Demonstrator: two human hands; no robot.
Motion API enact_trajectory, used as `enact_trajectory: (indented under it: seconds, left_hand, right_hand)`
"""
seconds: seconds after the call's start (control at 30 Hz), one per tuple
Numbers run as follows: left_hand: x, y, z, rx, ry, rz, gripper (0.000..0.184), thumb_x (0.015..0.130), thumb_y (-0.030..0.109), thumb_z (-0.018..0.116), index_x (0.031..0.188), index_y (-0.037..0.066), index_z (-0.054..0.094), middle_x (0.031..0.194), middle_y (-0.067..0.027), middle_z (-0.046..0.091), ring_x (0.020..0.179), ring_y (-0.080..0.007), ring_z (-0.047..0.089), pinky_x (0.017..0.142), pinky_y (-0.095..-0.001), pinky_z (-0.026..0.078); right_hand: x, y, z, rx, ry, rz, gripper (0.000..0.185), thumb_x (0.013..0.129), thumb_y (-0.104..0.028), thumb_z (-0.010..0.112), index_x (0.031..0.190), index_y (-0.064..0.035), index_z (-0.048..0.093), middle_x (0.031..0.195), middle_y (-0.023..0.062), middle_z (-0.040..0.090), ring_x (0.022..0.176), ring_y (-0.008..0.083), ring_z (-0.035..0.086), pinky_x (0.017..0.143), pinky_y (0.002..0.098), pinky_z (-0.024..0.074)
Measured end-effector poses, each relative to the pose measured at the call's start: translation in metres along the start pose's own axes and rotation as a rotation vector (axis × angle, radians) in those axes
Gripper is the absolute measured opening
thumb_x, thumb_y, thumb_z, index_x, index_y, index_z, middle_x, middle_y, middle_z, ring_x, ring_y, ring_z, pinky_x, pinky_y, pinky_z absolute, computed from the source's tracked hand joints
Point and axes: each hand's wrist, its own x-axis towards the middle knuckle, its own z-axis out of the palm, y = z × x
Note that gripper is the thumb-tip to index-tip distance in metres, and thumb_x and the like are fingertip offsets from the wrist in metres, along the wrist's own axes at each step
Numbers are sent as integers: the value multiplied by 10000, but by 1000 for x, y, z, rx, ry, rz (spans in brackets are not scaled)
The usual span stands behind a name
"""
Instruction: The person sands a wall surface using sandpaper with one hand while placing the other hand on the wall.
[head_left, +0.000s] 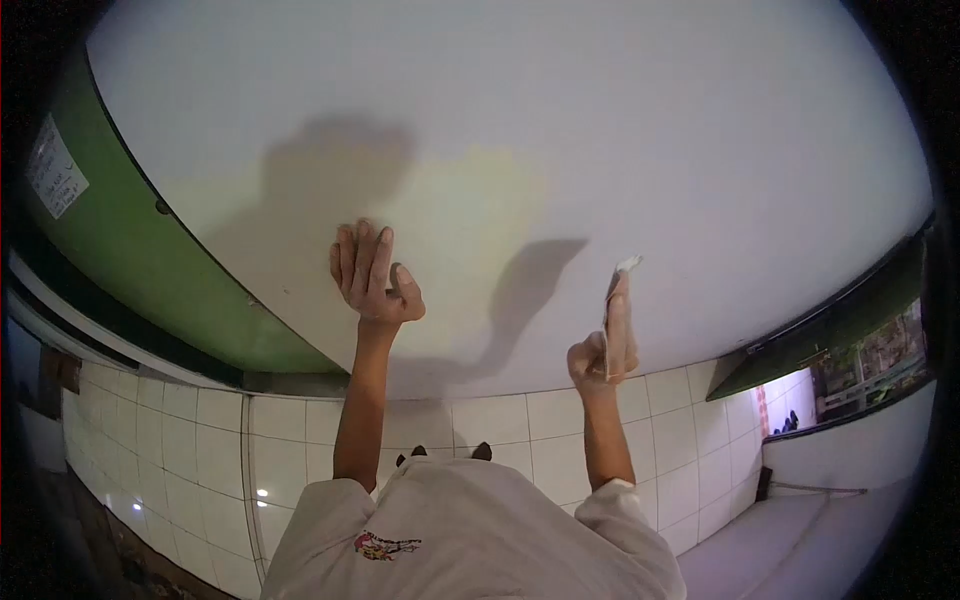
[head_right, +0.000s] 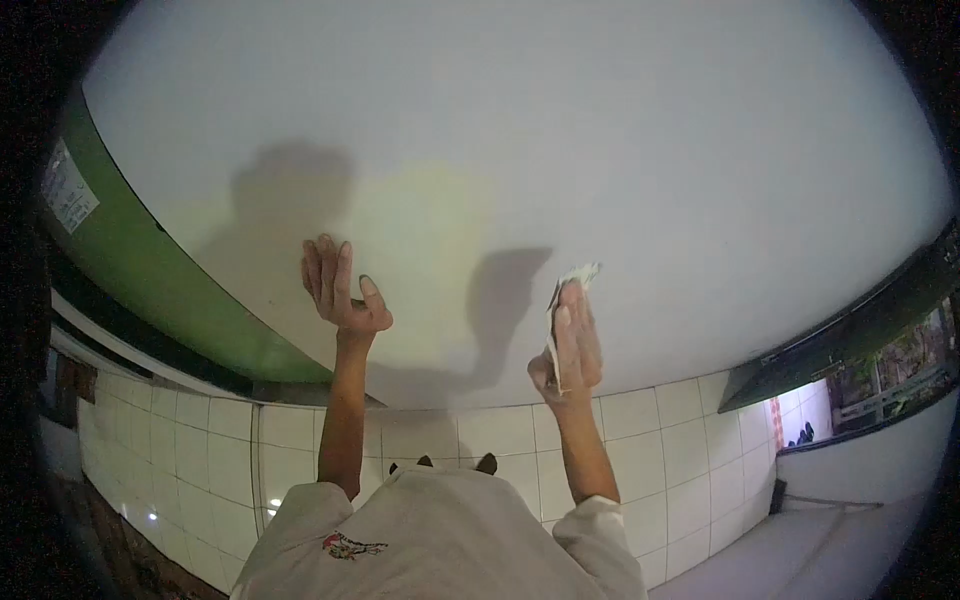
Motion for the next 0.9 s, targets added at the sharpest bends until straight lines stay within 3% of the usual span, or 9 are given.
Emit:
enact_trajectory:
  seconds: [0.1, 0.23, 0.33, 0.4, 0.47, 0.57, 0.73, 0.8, 0.9]
  left_hand:
    - [1, -1, 0, 8, 7, -8, 495, 812, 173, 435, 1274, 10, 504, 1347, -202, 474, 1314, -421, 344, 1095, -513, 206]
    - [-2, -3, 1, 3, 17, 6, 486, 821, 176, 428, 1272, 12, 507, 1334, -202, 489, 1311, -414, 352, 1091, -509, 217]
    - [-2, -1, 1, 9, 12, 5, 482, 825, 176, 423, 1269, 11, 510, 1327, -207, 493, 1307, -412, 360, 1089, -508, 222]
    - [-2, -1, 2, 16, 9, -1, 481, 825, 174, 421, 1269, 11, 511, 1324, -209, 495, 1304, -412, 364, 1088, -508, 224]
    - [-3, -2, 3, -8, 26, 14, 481, 825, 175, 422, 1267, 9, 512, 1315, -215, 502, 1297, -416, 373, 1085, -510, 225]
    - [1, 0, 3, -19, 32, 13, 480, 818, 165, 427, 1264, 9, 513, 1303, -215, 511, 1303, -413, 365, 1090, -513, 217]
    - [-3, 0, 3, 5, 16, 13, 473, 818, 157, 434, 1258, 5, 513, 1319, -213, 496, 1314, -408, 350, 1095, -517, 212]
    - [-2, 1, 1, 6, 10, 16, 467, 825, 158, 434, 1260, 5, 511, 1330, -211, 487, 1317, -405, 345, 1097, -519, 210]
    - [-2, 4, 2, 13, 18, 12, 449, 857, 176, 423, 1261, -2, 507, 1344, -208, 473, 1319, -406, 341, 1097, -518, 211]
  right_hand:
    - [55, 2, 15, -43, 128, -219, 536, 688, 140, 469, 1214, 45, 517, 1196, 276, 559, 1089, 430, 568, 894, 525, 482]
    - [89, 1, 46, -98, -208, -112, 580, 703, 87, 547, 1276, 13, 494, 1286, 212, 525, 1208, 363, 497, 1010, 502, 386]
    - [79, 6, 77, -130, -104, -58, 641, 665, 58, 471, 1306, 34, 462, 1273, 199, 542, 1255, 365, 449, 1053, 505, 324]
    - [77, 6, 84, -126, -35, -50, 662, 646, 77, 496, 1305, 24, 470, 1275, 202, 541, 1253, 357, 456, 1028, 489, 358]
    - [78, 7, 91, -209, 113, -96, 637, 661, -65, 639, 1281, -5, 509, 1305, 152, 535, 1217, 301, 506, 1009, 439, 381]
    - [83, -1, 81, -230, 31, -39, 526, 727, -71, 608, 1246, -15, 548, 1288, 150, 550, 1223, 296, 503, 1008, 419, 377]
    - [95, -9, 73, -206, 60, -80, 427, 767, 8, 566, 1192, -13, 594, 1251, 132, 581, 1199, 298, 525, 989, 434, 411]
    - [100, -7, 73, -91, 3, -69, 624, 616, 184, 423, 1196, 19, 580, 1223, 176, 586, 1218, 335, 496, 1015, 482, 394]
    - [95, 4, 75, -168, -5, -119, 563, 649, 149, 463, 1178, 12, 599, 1209, 161, 598, 1192, 328, 520, 1000, 478, 417]
